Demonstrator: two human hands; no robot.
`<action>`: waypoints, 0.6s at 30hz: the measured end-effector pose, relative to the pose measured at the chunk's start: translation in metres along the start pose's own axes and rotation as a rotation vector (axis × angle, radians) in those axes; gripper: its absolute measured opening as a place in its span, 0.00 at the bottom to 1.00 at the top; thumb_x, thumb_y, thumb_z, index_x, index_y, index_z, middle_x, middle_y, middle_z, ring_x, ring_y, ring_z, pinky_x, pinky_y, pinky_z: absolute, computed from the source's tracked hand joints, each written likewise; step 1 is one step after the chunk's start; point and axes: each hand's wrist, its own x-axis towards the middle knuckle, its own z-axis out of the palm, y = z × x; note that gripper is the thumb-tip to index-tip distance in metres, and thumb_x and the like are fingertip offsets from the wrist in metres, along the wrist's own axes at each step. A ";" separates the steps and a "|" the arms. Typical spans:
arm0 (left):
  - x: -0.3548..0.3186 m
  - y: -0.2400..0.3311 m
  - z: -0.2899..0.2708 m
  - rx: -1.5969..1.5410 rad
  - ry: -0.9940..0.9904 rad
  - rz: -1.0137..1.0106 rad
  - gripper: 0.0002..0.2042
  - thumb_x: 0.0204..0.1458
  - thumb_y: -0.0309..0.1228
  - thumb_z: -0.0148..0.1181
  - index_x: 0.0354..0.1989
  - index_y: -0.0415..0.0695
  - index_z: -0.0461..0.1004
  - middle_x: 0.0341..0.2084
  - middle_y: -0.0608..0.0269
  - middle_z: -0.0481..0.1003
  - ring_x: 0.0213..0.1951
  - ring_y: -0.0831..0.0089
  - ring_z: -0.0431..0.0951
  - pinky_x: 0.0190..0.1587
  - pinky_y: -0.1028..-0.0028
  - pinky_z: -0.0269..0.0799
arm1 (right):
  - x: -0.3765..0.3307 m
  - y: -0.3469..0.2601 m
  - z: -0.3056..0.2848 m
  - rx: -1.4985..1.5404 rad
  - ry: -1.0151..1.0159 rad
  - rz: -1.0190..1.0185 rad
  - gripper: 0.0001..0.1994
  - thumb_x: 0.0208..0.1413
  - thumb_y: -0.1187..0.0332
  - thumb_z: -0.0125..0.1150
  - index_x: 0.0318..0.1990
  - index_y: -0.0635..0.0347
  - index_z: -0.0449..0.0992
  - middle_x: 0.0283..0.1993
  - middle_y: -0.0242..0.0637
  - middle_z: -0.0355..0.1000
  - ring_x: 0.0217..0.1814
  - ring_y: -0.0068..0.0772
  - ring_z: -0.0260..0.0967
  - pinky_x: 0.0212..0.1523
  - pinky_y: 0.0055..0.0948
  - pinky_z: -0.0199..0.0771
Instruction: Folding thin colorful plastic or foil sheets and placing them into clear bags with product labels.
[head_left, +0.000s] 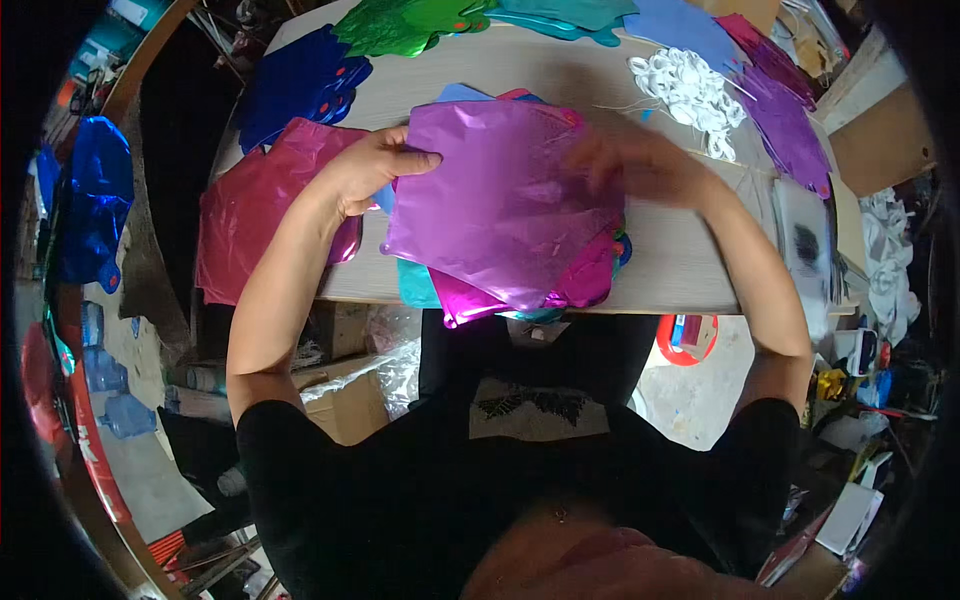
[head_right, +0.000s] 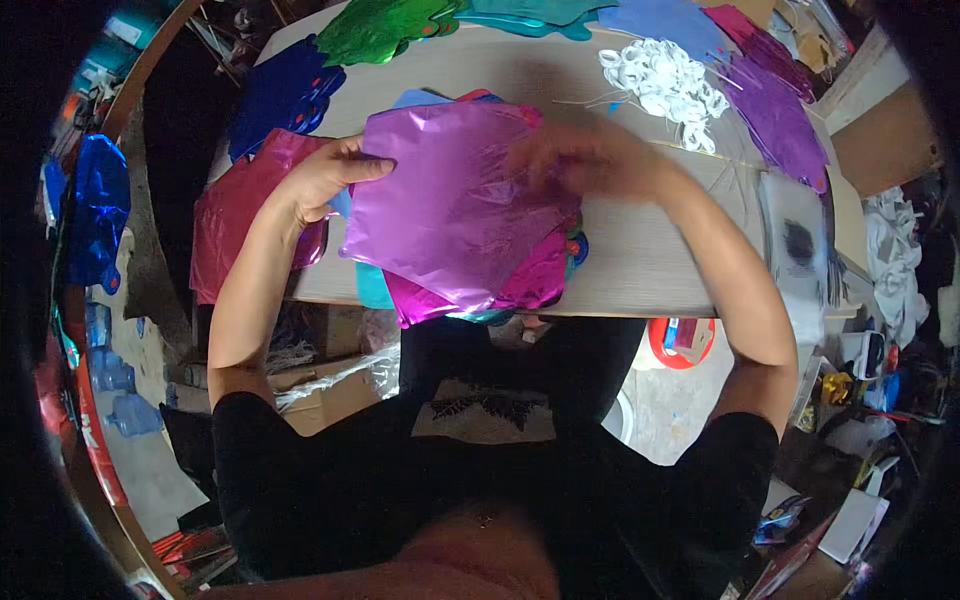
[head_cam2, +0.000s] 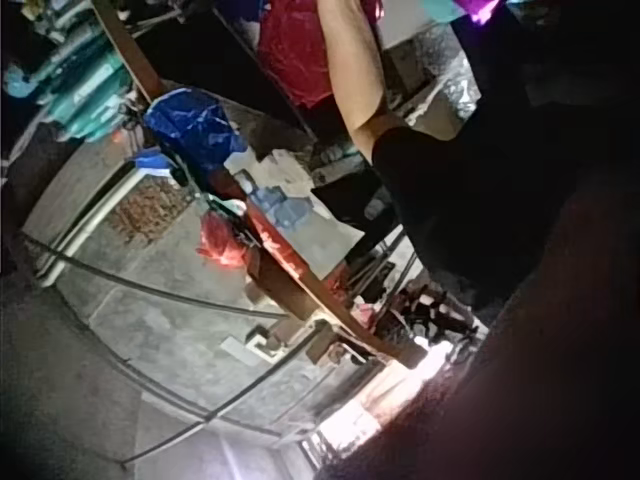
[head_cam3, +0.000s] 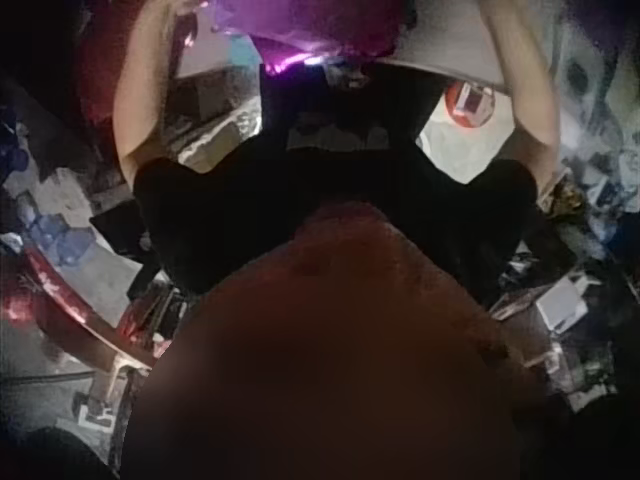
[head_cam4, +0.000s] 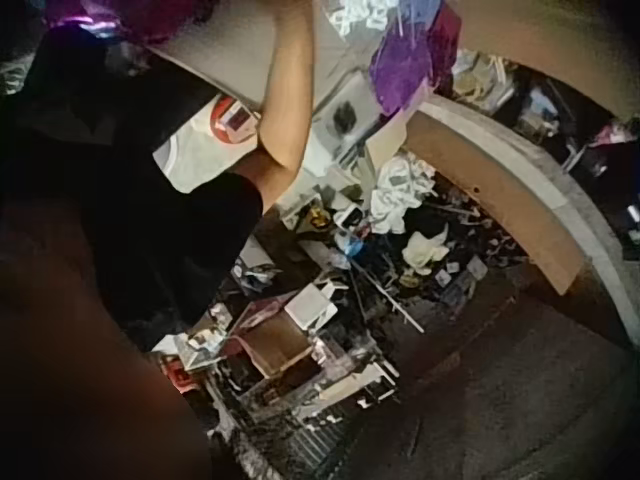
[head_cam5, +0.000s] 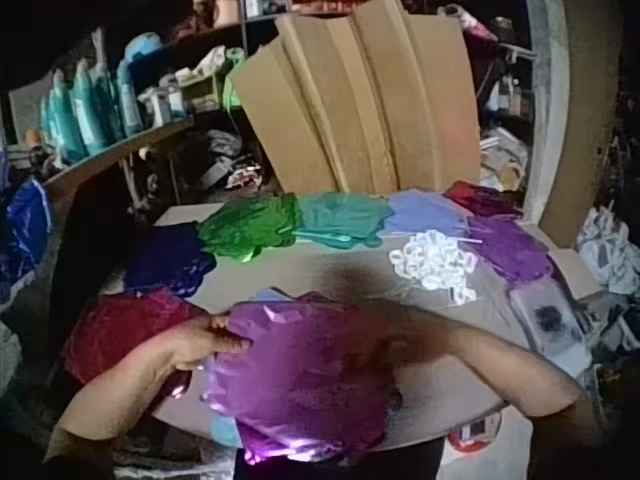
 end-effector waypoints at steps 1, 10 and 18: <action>-0.001 0.003 0.004 -0.002 -0.015 0.006 0.19 0.55 0.29 0.65 0.55 0.41 0.74 0.45 0.62 0.79 0.45 0.72 0.79 0.52 0.72 0.74 | 0.004 0.007 -0.009 0.001 0.006 0.005 0.16 0.46 0.84 0.54 0.41 0.56 0.77 0.55 0.40 0.74 0.67 0.47 0.62 0.73 0.48 0.48; 0.000 0.000 0.005 -0.018 0.040 0.017 0.19 0.55 0.27 0.63 0.56 0.39 0.72 0.44 0.59 0.79 0.44 0.71 0.80 0.47 0.73 0.77 | 0.027 0.029 -0.041 -1.039 -0.006 0.223 0.28 0.51 0.79 0.56 0.63 0.53 0.69 0.71 0.47 0.56 0.78 0.48 0.42 0.75 0.41 0.48; 0.000 0.003 0.010 -0.022 0.080 0.000 0.21 0.56 0.27 0.62 0.58 0.39 0.69 0.46 0.58 0.78 0.44 0.70 0.80 0.47 0.71 0.77 | -0.008 0.002 -0.033 -0.954 0.022 0.276 0.24 0.52 0.68 0.66 0.58 0.57 0.74 0.68 0.45 0.61 0.73 0.46 0.52 0.71 0.38 0.55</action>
